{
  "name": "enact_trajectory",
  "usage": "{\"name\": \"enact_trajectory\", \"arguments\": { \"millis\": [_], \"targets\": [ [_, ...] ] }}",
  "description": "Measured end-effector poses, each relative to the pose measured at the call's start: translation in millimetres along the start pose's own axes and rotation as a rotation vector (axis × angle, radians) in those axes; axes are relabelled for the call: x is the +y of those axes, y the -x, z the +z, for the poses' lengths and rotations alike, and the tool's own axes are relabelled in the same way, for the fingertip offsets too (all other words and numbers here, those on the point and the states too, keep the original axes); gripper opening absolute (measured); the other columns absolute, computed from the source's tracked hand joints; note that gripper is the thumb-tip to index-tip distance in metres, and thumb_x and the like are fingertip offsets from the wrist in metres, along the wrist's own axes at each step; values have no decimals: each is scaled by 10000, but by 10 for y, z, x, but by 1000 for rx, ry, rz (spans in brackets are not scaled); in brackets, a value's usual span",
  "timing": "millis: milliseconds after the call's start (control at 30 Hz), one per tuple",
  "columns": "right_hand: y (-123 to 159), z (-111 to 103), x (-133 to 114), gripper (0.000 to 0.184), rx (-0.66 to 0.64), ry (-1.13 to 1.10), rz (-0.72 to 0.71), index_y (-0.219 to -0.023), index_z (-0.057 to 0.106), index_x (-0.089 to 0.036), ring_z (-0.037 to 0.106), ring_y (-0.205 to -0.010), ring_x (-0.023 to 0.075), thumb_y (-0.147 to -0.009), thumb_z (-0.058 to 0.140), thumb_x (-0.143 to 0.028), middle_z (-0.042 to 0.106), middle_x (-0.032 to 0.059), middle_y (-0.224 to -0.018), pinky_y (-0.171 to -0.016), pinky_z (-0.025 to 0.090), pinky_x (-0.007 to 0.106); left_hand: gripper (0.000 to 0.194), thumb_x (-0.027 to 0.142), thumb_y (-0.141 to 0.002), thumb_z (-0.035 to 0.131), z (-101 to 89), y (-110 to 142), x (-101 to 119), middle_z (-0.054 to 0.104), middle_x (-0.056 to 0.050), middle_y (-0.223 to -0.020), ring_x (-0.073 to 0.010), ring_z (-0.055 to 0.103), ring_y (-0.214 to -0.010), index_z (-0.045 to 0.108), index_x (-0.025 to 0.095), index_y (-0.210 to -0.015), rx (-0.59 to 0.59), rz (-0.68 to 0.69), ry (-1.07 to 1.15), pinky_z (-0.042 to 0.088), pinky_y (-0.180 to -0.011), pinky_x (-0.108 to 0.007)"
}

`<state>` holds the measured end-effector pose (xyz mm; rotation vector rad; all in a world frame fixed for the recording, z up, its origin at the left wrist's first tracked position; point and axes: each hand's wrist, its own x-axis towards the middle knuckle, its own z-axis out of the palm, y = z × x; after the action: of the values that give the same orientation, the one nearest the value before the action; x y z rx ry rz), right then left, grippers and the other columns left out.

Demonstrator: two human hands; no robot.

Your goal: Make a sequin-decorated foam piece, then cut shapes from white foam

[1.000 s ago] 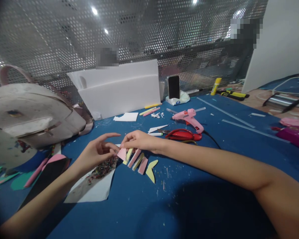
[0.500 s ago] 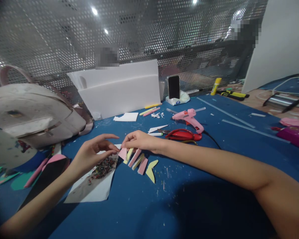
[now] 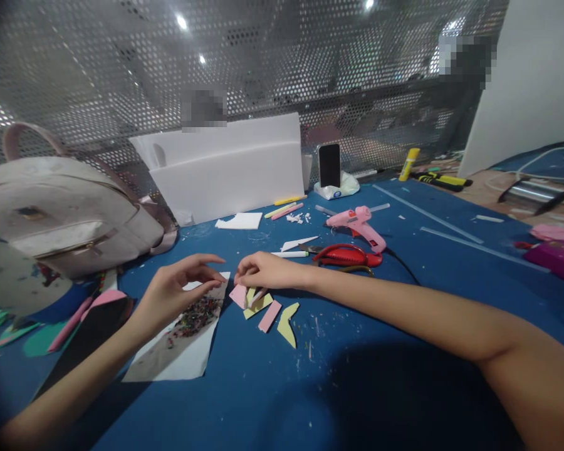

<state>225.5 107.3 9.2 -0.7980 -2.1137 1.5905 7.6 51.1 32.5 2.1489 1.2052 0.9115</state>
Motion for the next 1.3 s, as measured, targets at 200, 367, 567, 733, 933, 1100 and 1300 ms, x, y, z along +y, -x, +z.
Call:
{"name": "enact_trajectory", "arguments": {
  "millis": [200,367,567,733,933,1100,1300],
  "targets": [
    [-11,-11,-71,105,136,64,-122,-905,656,-166,566,-783,102,-809,616,-172,620,36,-975,-714,458,226,272,229,-860,629,16,13,85,744,-32,-865,-179,706,-824,595,219,-1130,19,22,-12,541,-768,-297],
    [3,16,-137,147,81,-133,-89,-983,590,-165,603,-679,98,-898,536,-273,655,42,-854,-585,470,211,282,249,-862,638,27,43,171,748,-28,-873,-188,708,-836,600,226,-1140,46,44,-47,534,-744,-291],
    [25,72,-164,169,-119,-424,200,-847,626,-111,580,-535,42,-890,538,-248,683,47,-741,-511,439,147,446,196,-882,603,37,75,216,738,-28,-990,-164,691,-847,499,266,-1310,35,128,-105,546,-746,-279],
    [31,54,-175,219,-130,-430,229,-816,655,-99,547,-483,30,-871,571,-293,681,46,-694,-472,415,142,465,175,-871,610,45,88,216,693,-40,-1081,-148,689,-799,488,270,-1310,65,143,-97,558,-783,-292],
    [45,50,-170,189,-104,-316,142,-831,676,-113,528,-456,36,-856,590,-280,670,25,-671,-481,426,166,382,168,-861,618,51,93,245,715,-24,-951,-165,695,-811,550,262,-1225,61,133,-82,556,-721,-276],
    [67,85,-203,281,-83,-287,32,-1121,597,-120,567,-526,56,-872,589,-251,676,38,-765,-499,439,166,373,194,-828,678,45,68,260,723,-18,-842,-173,697,-785,576,236,-1183,134,50,75,558,-736,-296],
    [149,165,-257,323,-295,-459,106,-1196,560,-180,583,-605,72,-882,578,-255,673,69,-922,-531,471,180,351,177,-807,682,65,62,414,698,-15,-772,-166,673,-716,569,197,-1138,199,-27,274,567,-679,-297]
  ]
}}
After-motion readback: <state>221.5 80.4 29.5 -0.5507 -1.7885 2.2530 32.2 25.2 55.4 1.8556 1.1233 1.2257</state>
